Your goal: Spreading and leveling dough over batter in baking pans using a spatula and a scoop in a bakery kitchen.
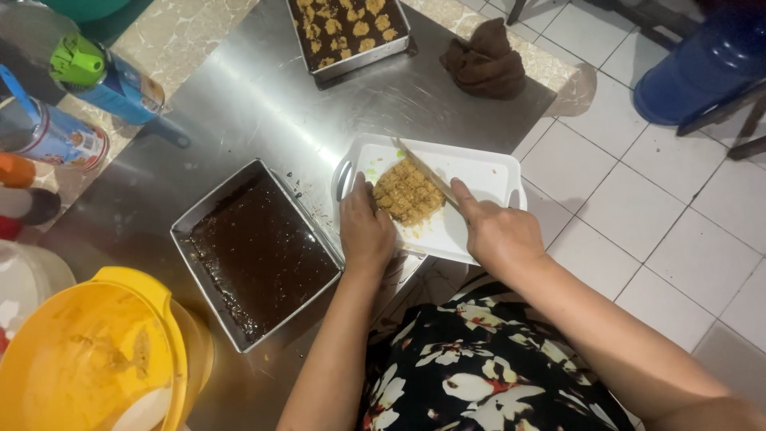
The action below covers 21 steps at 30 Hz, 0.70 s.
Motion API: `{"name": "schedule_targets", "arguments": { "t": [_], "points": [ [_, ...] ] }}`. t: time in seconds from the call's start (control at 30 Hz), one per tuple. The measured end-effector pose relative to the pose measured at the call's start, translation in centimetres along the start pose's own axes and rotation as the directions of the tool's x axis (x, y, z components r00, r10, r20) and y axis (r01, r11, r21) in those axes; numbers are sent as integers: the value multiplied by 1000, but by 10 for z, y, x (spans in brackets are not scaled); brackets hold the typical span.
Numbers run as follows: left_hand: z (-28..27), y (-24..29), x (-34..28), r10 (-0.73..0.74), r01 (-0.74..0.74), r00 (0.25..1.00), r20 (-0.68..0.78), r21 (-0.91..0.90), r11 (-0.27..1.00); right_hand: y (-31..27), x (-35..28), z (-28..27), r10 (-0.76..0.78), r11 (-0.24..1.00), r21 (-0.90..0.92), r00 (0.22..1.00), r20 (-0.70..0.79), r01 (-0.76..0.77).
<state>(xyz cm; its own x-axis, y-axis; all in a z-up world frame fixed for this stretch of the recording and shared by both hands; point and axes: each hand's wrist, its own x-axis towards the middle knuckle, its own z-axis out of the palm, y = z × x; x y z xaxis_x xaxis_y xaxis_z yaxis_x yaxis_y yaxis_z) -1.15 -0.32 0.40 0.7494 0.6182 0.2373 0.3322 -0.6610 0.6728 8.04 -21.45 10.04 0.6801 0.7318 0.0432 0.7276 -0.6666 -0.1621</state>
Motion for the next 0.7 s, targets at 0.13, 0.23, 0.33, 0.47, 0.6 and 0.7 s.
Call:
{"name": "schedule_targets", "arguments": {
  "t": [0.13, 0.23, 0.33, 0.47, 0.6, 0.7],
  "points": [
    [6, -5, 0, 5, -5, 1000, -3, 7, 1000, -4, -1, -13, 14, 997, 71, 993, -118, -6],
    [12, -12, -2, 28, -27, 999, -23, 40, 999, -2, 5, -6, -34, 999, -20, 999, -20, 34],
    [10, -8, -2, 21, -20, 999, -33, 29, 999, 4, 4, 9, -18, 1000, -18, 1000, 4, 18],
    [10, -8, -4, 44, -42, 998, -38, 28, 999, -2, 0, 16, -22, 996, -85, 1000, 22, 23],
    [10, -7, -4, 97, -96, 993, -64, 10, 995, -6, 6, 1, -48, 996, -76, 995, 91, 55],
    [8, -7, -8, 153, -155, 978, -139, -1, 988, -3, 9, -1, -72, 994, -63, 980, 185, 85]
  ]
}}
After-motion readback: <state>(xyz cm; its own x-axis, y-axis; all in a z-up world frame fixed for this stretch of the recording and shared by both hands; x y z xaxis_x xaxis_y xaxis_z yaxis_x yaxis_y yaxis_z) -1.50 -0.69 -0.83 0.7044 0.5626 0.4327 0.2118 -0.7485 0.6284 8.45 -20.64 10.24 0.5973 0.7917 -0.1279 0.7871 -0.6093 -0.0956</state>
